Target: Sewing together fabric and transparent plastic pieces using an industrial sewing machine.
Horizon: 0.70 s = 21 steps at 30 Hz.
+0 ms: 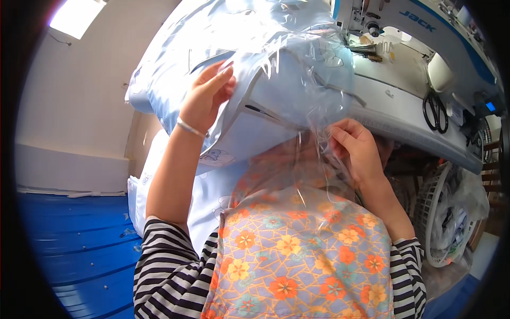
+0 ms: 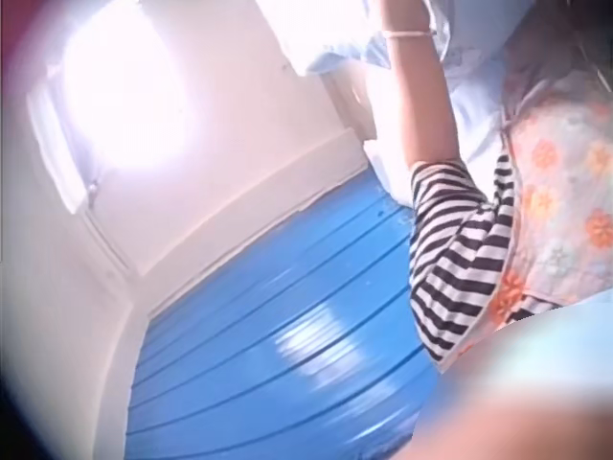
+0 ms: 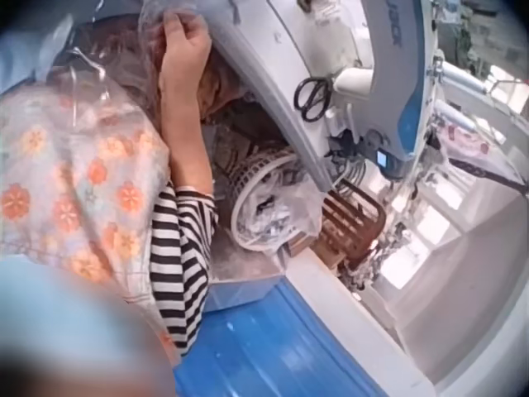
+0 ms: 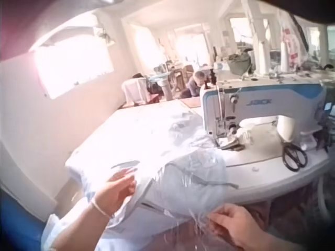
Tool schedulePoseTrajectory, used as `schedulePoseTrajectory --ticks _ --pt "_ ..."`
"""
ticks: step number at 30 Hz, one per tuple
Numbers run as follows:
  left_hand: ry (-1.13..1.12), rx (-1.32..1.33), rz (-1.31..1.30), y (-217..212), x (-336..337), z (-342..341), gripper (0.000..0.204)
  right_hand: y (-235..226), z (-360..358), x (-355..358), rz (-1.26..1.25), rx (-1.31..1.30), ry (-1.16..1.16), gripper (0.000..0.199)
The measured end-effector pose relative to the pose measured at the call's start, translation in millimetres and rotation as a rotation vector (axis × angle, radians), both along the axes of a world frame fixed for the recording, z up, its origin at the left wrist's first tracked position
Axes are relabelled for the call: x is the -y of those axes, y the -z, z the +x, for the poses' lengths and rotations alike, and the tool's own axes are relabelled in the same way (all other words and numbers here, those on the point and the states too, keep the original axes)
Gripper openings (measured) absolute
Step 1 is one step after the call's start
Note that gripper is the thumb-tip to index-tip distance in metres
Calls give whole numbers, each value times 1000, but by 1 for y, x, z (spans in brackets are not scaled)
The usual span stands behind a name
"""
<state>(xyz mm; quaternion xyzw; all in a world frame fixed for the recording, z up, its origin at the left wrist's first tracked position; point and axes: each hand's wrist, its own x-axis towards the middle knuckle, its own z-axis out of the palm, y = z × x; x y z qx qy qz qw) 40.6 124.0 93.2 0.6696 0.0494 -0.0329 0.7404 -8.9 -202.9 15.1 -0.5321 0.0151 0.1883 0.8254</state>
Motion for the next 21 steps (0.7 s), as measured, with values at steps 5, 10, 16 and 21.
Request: schedulePoseTrajectory --ticks 5,10,16,21 --pt "-444 642 156 -37 -22 -46 37 7 -2 15 102 -49 -27 21" --pt "-533 358 1131 1 -85 -105 42 36 -6 18 185 -98 -118 28" --pt "-310 837 1502 -37 39 -58 56 112 19 -5 139 123 8 36" --pt "506 931 1592 -18 195 25 64 117 37 -49 270 236 -161 39"
